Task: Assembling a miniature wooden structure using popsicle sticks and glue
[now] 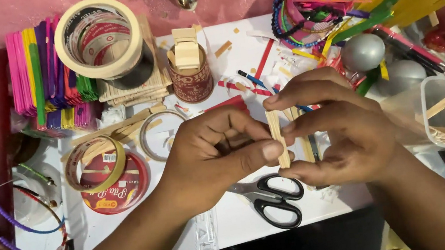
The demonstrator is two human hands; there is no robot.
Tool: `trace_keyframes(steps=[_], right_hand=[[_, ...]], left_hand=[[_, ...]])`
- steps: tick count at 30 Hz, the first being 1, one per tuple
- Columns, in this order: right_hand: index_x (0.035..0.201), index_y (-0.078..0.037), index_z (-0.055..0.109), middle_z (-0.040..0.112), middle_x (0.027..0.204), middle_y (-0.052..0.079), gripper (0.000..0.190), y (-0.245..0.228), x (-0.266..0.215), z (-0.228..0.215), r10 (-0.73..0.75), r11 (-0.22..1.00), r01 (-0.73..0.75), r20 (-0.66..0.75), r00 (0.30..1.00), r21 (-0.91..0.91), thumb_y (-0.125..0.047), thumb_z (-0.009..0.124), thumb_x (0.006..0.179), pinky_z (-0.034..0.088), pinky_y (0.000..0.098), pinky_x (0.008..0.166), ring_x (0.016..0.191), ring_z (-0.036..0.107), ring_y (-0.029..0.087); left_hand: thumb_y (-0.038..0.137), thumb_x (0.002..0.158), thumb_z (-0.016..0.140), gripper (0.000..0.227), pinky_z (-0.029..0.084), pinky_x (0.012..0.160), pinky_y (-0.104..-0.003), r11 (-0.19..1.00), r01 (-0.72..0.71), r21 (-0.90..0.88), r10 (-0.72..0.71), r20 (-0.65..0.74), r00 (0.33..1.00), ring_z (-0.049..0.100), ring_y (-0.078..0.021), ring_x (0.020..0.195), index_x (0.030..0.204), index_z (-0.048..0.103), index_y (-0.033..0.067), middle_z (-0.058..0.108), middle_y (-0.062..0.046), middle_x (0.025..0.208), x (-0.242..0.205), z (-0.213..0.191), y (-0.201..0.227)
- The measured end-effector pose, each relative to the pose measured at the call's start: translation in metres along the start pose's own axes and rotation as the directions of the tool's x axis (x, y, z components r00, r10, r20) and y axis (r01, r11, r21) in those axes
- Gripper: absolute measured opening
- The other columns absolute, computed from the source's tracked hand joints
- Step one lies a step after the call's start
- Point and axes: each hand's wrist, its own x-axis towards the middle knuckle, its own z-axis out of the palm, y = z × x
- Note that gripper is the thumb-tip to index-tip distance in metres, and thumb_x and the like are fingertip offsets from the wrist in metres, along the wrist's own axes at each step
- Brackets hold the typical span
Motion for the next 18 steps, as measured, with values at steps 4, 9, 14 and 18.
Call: trace_keyframes(steps=[4,9,14,18], right_hand=[[0.112,-0.012,0.063,0.066,0.130,0.018,0.043,0.002,0.002,0.001,-0.038,0.999,0.038,0.007,0.999,-0.007,-0.036,0.084,0.084,0.054,0.0462,0.105,0.113,0.068,0.032],[0.117,-0.015,0.059,0.064,0.137,0.014,0.042,0.002,-0.001,0.005,-0.003,0.999,0.006,0.073,0.997,-0.041,-0.032,0.084,0.088,0.052,0.0485,0.109,0.121,0.069,0.031],[0.117,-0.010,0.060,0.062,0.137,0.018,0.048,0.000,0.003,-0.010,0.042,0.994,-0.033,0.092,0.995,-0.104,-0.035,0.086,0.083,0.052,0.0488,0.110,0.127,0.063,0.037],[0.112,0.015,0.055,0.062,0.121,0.033,0.021,0.002,0.004,-0.017,0.041,0.976,-0.098,-0.282,0.959,-0.193,0.003,0.068,0.102,0.055,0.0438,0.097,0.109,0.062,0.038]], left_hand=[[0.009,0.089,0.079,0.011,0.051,0.065,-0.021,0.999,-0.015,0.029,0.015,-0.002,1.000,0.062,-0.0053,0.070,0.089,0.068,0.0075,0.073,-0.004,0.081,0.000,-0.003,-0.002],[0.008,0.088,0.081,0.015,0.040,0.056,-0.018,0.978,-0.019,0.207,0.034,-0.073,0.997,0.051,0.0000,0.062,0.084,0.067,0.0107,0.062,0.004,0.068,-0.001,-0.002,-0.004],[-0.004,0.089,0.075,0.025,0.062,0.077,-0.030,0.990,-0.133,0.056,0.137,-0.059,0.989,0.071,-0.0180,0.090,0.100,0.057,0.0093,0.074,-0.012,0.092,-0.001,-0.008,-0.003],[-0.009,0.090,0.074,0.060,0.071,0.087,-0.044,0.963,-0.258,0.079,0.265,-0.096,0.959,0.081,-0.0322,0.097,0.143,0.049,0.0002,0.077,-0.017,0.106,-0.010,-0.025,0.011]])
